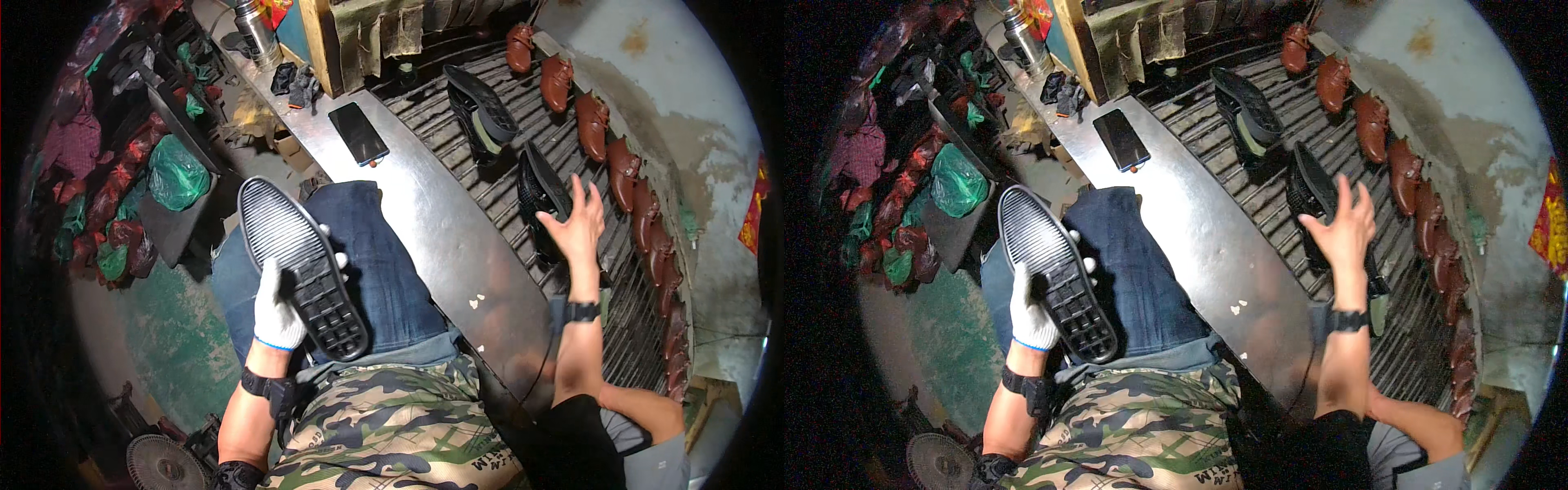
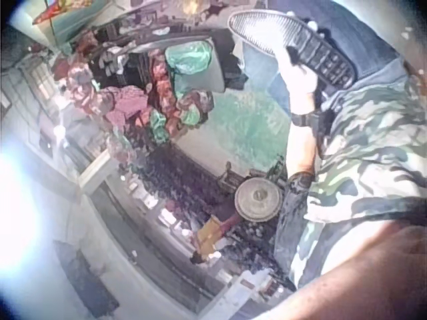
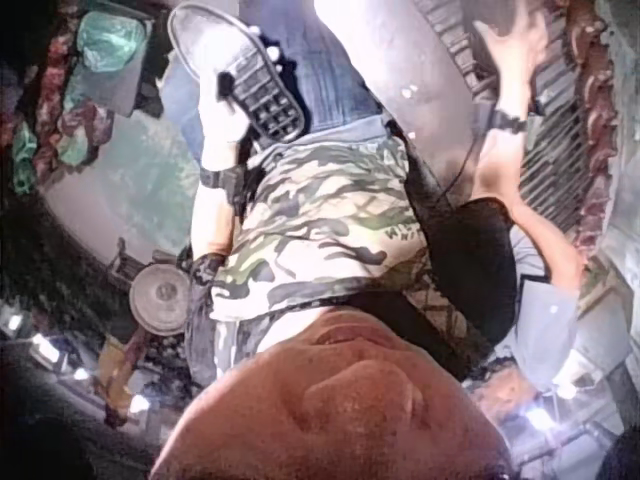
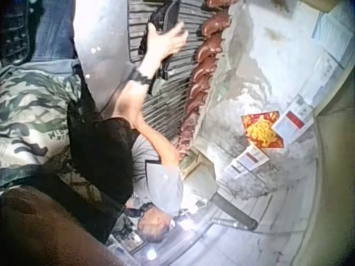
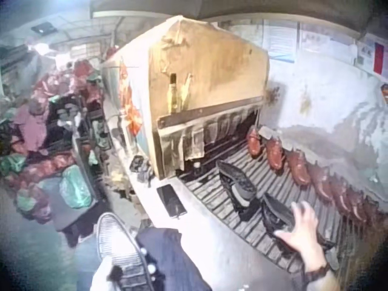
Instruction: The recorder picks up and inspects the exterior and soles of various finished shoes from a production line.
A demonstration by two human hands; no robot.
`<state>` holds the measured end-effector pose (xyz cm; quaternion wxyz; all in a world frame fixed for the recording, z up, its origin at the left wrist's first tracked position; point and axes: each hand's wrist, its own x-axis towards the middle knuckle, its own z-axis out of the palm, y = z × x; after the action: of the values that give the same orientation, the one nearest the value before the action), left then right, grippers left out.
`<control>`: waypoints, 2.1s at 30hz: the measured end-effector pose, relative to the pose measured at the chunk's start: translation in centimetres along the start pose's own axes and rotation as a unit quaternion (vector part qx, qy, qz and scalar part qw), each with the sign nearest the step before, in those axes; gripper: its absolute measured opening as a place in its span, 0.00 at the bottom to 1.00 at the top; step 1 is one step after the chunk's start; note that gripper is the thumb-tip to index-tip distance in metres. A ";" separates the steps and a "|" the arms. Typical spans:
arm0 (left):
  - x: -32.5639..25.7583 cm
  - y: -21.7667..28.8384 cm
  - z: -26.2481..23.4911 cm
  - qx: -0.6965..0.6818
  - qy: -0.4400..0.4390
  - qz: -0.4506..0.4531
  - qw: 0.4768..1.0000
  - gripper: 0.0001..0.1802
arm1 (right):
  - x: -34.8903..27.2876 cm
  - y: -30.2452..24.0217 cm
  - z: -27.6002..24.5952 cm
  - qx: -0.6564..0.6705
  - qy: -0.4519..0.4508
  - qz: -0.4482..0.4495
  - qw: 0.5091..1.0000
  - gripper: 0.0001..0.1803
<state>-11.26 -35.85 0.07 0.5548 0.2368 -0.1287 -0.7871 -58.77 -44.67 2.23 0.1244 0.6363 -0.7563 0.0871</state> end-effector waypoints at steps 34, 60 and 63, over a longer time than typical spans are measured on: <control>1.0 3.6 -3.7 -0.012 0.010 0.111 0.994 0.59 | 3.3 -3.4 6.7 0.427 -0.131 0.054 0.893 0.40; 5.3 4.6 -0.1 -0.042 0.073 0.036 0.996 0.39 | -17.3 28.0 6.4 0.193 -0.131 0.311 0.921 0.55; 4.1 5.2 -2.1 -0.046 -0.005 0.049 0.998 0.42 | -16.5 25.2 6.6 0.245 -0.070 0.338 0.906 0.52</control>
<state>-7.12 -41.40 -0.22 0.6020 0.2005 -0.1066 -0.7655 -81.49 -26.68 -8.34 -0.1259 0.3577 -0.8876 0.2615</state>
